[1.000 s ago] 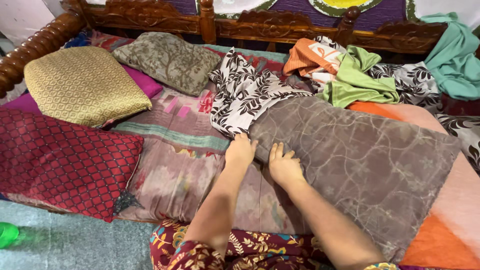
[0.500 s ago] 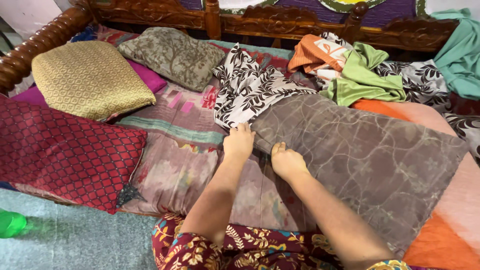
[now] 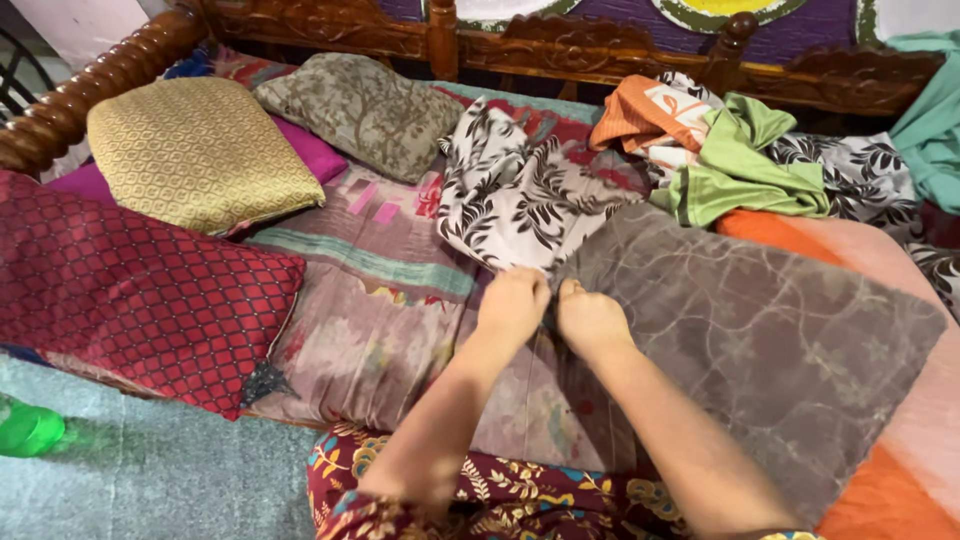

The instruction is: The person folds an orange and pink textile into a compact rectangle and places it aside. Then, the person folds a brown patterned textile and a white textile with black leaf patterns, stacking them on the bed.

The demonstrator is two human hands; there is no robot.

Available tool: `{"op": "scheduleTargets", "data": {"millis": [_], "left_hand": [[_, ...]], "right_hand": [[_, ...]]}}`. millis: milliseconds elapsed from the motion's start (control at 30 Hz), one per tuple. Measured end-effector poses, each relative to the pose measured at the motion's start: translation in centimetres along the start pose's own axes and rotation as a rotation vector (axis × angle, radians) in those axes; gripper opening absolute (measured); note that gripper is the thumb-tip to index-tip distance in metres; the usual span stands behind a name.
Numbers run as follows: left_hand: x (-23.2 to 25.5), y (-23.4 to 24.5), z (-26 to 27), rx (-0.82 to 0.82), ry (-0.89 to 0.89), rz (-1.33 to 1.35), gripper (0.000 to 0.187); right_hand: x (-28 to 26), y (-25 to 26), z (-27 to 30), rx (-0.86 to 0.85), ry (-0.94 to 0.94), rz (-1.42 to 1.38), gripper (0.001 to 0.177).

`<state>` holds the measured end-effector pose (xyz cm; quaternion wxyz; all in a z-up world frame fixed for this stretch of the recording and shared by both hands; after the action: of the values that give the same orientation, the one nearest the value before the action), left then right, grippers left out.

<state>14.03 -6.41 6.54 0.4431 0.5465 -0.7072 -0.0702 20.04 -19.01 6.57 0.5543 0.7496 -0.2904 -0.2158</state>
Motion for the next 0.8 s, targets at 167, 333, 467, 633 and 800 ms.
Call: {"op": "scheduleTargets", "data": {"millis": [167, 333, 467, 633, 800], "left_hand": [[-0.7, 3.0, 0.9, -0.21, 0.153, -0.004, 0.028], [-2.5, 2.6, 2.8, -0.094, 0.004, -0.261, 0.055], [-4.4, -0.1, 6.5, -0.225, -0.024, -0.37, 0.073], [-5.2, -0.9, 7.0, -0.232, -0.019, -0.412, 0.075], [-3.6, 0.9, 5.7, -0.052, -0.112, -0.483, 0.065]], "right_hand": [[-4.7, 1.2, -0.5, -0.116, 0.085, -0.156, 0.034], [-2.9, 2.6, -3.9, -0.331, 0.114, -0.24, 0.04], [8.6, 4.4, -6.7, -0.028, -0.119, -0.113, 0.047], [22.5, 1.9, -5.0, -0.174, -0.601, -0.252, 0.09], [19.3, 5.1, -5.6, -0.128, -0.524, -0.543, 0.089]]}}
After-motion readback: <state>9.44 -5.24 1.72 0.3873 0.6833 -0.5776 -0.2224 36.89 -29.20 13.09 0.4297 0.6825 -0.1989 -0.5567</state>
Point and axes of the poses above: each hand's wrist, its own z-axis away from the middle knuckle, its own y-axis out of the back of the hand, x = y × z, the point moved 5 cm from there along -z, towards the middle knuckle, and after that the axes turned 9 degrees about x, right-handed, at the moved point
